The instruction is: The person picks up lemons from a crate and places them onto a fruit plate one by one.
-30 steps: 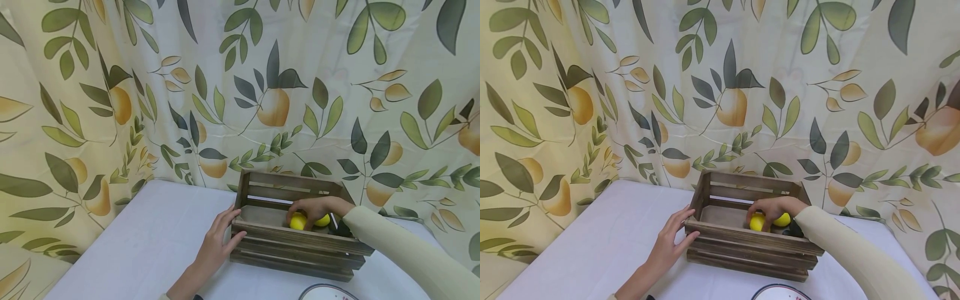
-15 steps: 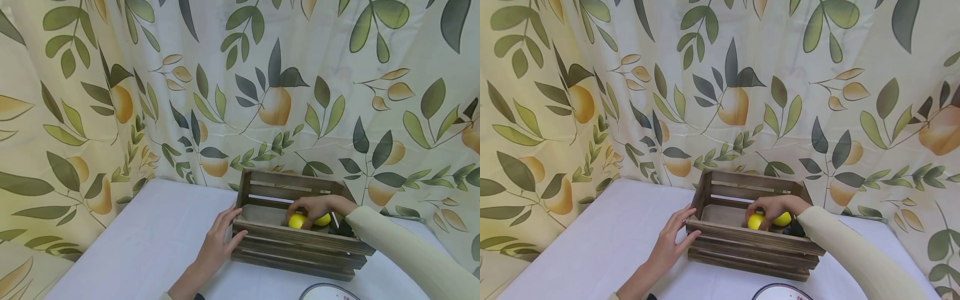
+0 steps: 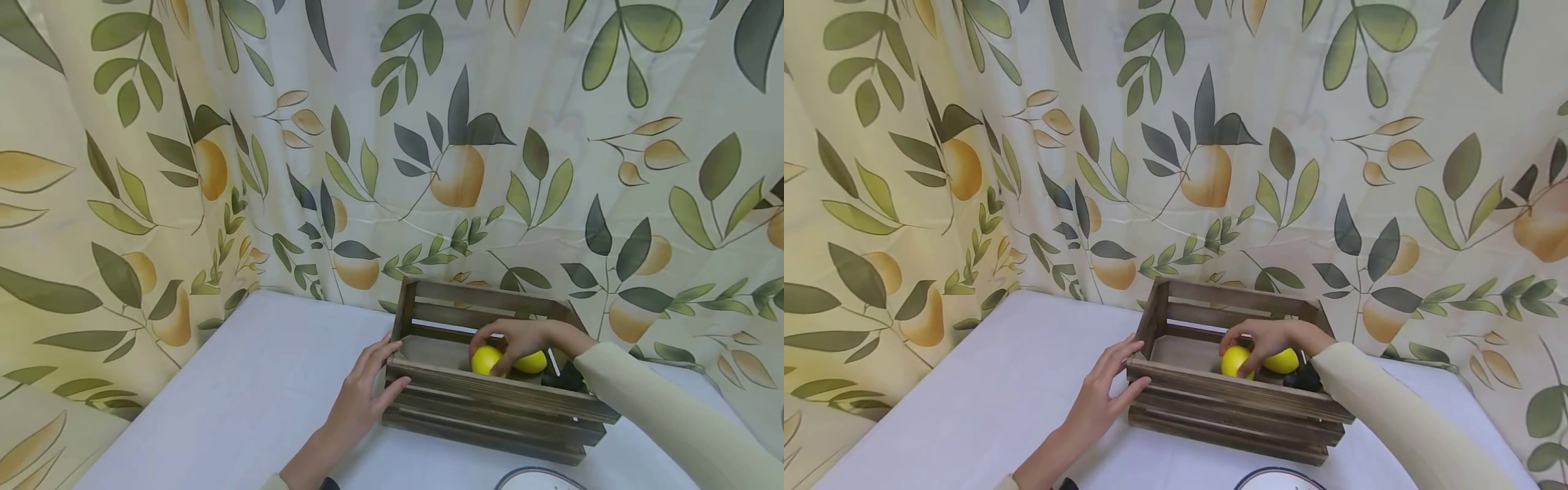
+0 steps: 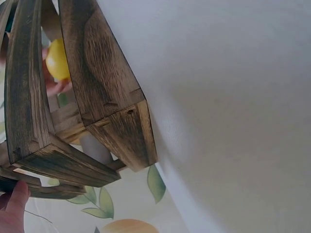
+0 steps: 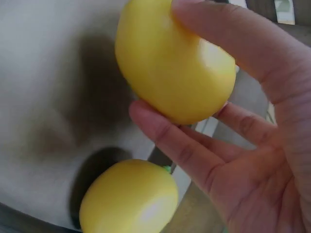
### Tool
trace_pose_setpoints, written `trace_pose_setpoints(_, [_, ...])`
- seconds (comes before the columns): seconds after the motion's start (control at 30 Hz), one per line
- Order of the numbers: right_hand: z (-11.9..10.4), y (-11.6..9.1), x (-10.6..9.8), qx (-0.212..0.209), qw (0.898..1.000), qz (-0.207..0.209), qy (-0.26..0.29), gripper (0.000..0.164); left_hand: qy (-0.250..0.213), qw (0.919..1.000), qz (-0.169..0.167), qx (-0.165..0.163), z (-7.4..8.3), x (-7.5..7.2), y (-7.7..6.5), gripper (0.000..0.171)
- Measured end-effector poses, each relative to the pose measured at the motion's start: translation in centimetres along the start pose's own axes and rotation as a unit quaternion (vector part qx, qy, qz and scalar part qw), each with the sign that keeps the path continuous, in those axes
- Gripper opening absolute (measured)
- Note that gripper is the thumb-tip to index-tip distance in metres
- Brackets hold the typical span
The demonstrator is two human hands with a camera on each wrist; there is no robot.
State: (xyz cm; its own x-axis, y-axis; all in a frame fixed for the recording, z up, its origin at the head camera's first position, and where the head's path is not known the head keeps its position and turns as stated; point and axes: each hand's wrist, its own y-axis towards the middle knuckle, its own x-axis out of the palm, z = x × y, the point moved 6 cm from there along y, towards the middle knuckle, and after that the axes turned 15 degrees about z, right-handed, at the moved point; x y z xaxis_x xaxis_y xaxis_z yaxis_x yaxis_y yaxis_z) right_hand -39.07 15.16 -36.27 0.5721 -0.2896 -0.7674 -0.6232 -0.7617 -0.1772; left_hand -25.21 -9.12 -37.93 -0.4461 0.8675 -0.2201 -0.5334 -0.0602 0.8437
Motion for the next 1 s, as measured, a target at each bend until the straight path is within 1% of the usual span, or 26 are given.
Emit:
trace_pose_setpoints(0.07, [-0.2, 0.0, -0.2, -0.003, 1.0, 0.011, 0.009, 0.04, 0.002, 1.0, -0.001, -0.005, 0.1, 0.0, 0.0, 0.055])
trace_pose_setpoints(0.17, [-0.2, 0.0, -0.5, 0.004, 0.999, 0.023, 0.029, 0.043, 0.007, 0.9999, -0.001, -0.007, 0.2, 0.0, 0.0, 0.055])
trace_pose_setpoints(0.3, [-0.5, 0.2, -1.0, 0.002, 0.998, 0.039, 0.047, 0.044, 0.005, 1.0, 0.001, -0.003, 0.3, -0.1, 0.1, 0.055])
trace_pose_setpoints(0.43, [-1.5, 0.3, -1.2, -0.018, 0.997, 0.051, 0.051, 0.046, 0.0, 1.0, 0.003, -0.003, 0.1, 0.1, 0.1, 0.055])
trace_pose_setpoints(0.63, [-2.3, 0.5, -0.9, -0.053, 0.996, 0.042, 0.059, 0.044, 0.003, 0.9999, 0.006, -0.014, 0.0, 0.3, -0.4, 0.055])
trace_pose_setpoints(0.83, [-2.8, 0.1, -1.6, -0.06, 0.995, 0.05, 0.069, 0.047, -0.001, 0.9997, 0.001, -0.025, 0.2, 0.5, -0.5, 0.054])
trace_pose_setpoints(0.93, [-3.4, -0.1, -2.2, -0.065, 0.992, 0.063, 0.088, 0.047, -0.001, 0.9996, 0.004, -0.03, 0.3, 0.4, -0.4, 0.054])
trace_pose_setpoints(1.0, [-4.0, -0.3, -2.6, -0.069, 0.99, 0.071, 0.099, 0.045, 0.004, 0.9996, 0.007, -0.026, 0.4, 0.3, -0.2, 0.054])
